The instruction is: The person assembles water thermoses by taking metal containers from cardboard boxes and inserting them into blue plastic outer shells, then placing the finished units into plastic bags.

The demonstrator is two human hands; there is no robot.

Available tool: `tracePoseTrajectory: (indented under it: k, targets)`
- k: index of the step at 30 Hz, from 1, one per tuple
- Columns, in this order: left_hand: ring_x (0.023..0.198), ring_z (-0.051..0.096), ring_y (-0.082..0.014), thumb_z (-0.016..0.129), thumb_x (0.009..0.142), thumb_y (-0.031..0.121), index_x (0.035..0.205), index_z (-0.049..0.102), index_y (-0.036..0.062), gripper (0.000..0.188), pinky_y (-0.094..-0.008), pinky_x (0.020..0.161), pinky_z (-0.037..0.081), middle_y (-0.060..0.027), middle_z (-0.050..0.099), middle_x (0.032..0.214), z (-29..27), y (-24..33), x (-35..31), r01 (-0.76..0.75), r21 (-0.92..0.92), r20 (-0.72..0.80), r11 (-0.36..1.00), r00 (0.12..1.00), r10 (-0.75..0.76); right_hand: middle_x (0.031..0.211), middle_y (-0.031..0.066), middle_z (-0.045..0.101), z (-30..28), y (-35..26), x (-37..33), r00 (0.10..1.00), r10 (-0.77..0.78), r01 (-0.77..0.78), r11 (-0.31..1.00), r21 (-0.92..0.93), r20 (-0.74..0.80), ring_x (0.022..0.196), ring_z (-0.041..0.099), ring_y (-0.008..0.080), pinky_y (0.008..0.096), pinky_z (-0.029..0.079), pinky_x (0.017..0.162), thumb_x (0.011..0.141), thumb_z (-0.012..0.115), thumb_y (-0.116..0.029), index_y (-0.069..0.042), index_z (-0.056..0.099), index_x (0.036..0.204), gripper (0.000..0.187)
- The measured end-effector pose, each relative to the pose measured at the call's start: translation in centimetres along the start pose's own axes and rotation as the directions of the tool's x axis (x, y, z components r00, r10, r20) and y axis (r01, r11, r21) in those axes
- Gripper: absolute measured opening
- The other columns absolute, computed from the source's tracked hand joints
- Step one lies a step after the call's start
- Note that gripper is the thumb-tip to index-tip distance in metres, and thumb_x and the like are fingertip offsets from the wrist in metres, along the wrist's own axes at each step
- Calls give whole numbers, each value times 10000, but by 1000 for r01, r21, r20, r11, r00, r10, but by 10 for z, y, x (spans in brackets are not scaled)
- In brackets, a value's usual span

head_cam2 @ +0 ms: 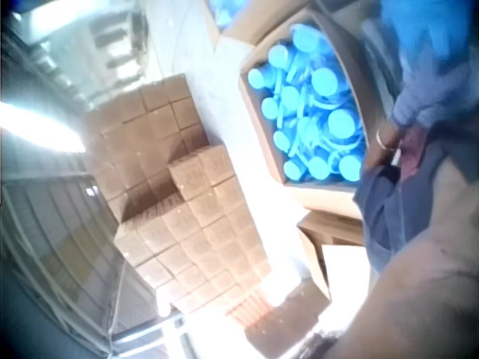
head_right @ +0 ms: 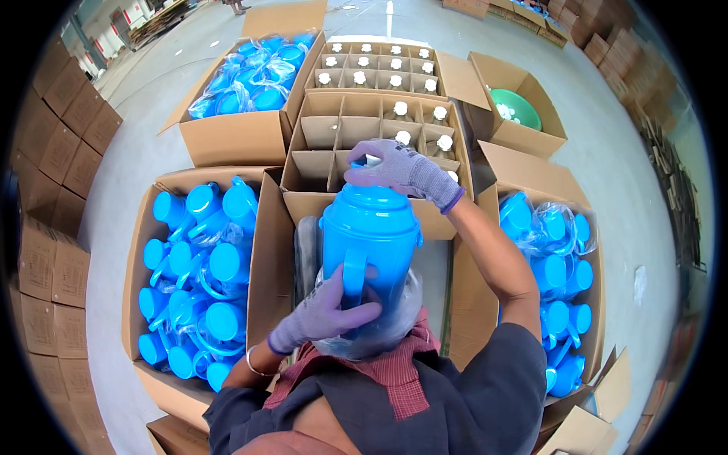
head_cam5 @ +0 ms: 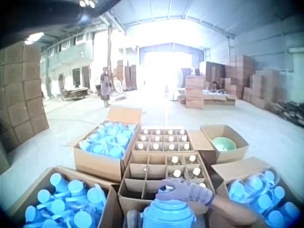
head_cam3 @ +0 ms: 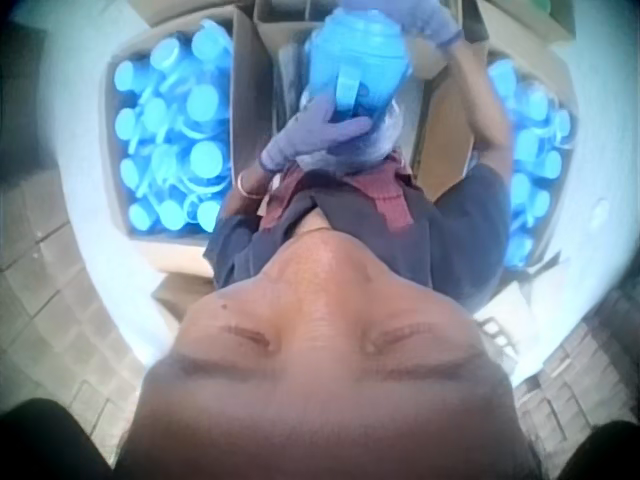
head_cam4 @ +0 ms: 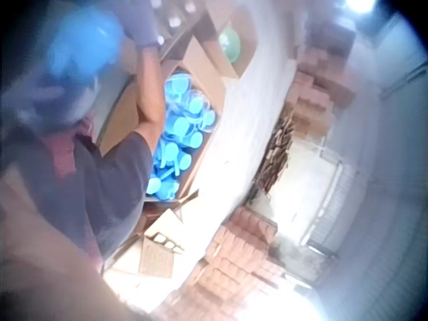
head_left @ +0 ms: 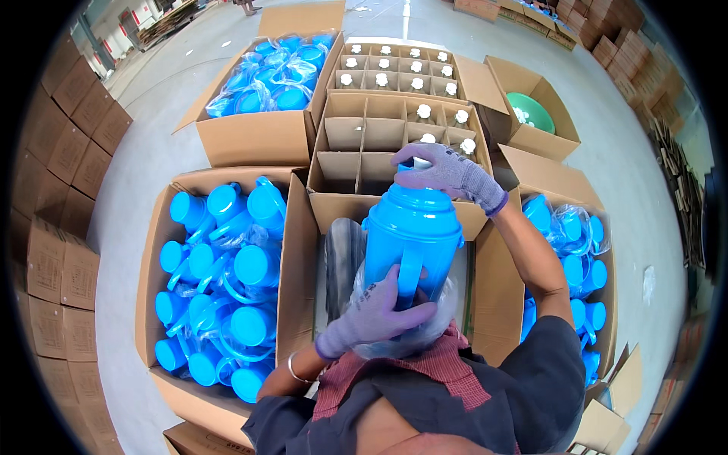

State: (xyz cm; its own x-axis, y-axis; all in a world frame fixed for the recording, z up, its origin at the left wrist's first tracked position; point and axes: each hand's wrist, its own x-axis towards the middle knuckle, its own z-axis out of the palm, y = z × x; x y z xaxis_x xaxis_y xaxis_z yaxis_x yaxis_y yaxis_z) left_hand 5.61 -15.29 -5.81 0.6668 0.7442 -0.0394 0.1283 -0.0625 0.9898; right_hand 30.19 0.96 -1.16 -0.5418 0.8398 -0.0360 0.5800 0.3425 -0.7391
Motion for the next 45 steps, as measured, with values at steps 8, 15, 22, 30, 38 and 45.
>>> tracePoseTrajectory:
  k: [8,15,22,30,38,45]
  targets:
    - [1222,530,-370,788,688,248,1266,575,67,643,-536,1047,409,-157,560,1308,-84,8,19,-336,879,97,338,820,564,1307,81,557,-8,-19,-16,988,-153,150,982,112,18,1212,517,218,364,411,1040,784,768,-283,-127,561,1349,621]
    - [1181,556,-303,644,800,266,1041,615,101,293,-471,1057,424,-97,620,1166,-17,17,65,-800,599,676,-10,499,542,1141,73,640,8,-51,-5,915,-403,392,899,197,18,1095,600,240,377,456,978,840,732,-348,-101,648,1203,447]
    - [1068,595,-283,685,645,246,920,620,105,316,-396,1030,449,-79,619,989,-25,55,97,-777,616,741,134,628,236,1410,122,459,22,-11,-57,943,-174,231,956,180,-283,1331,423,224,345,336,1111,886,685,-342,-60,408,1456,694]
    - [912,652,-274,765,654,269,930,668,118,330,-392,808,526,-77,657,909,-47,81,110,-399,908,417,132,893,-171,1258,115,553,97,41,-168,923,-378,323,860,-396,-68,1230,485,344,601,265,1107,735,765,-373,-155,603,1163,507]
    - [1000,661,-226,684,865,181,1183,621,10,366,-371,879,549,-130,681,1095,-119,15,62,-167,151,-8,974,985,170,957,56,574,40,-140,15,461,-857,531,476,-701,-233,968,553,258,498,324,1024,748,712,-251,-128,646,823,158]
    - [1012,653,-222,674,875,167,1197,613,4,366,-365,889,546,-129,672,1116,-181,-48,1,125,140,-291,982,953,-80,1067,99,636,20,-44,-62,607,-563,385,826,-412,-561,1016,622,290,423,480,887,742,788,-226,-40,637,1103,433]
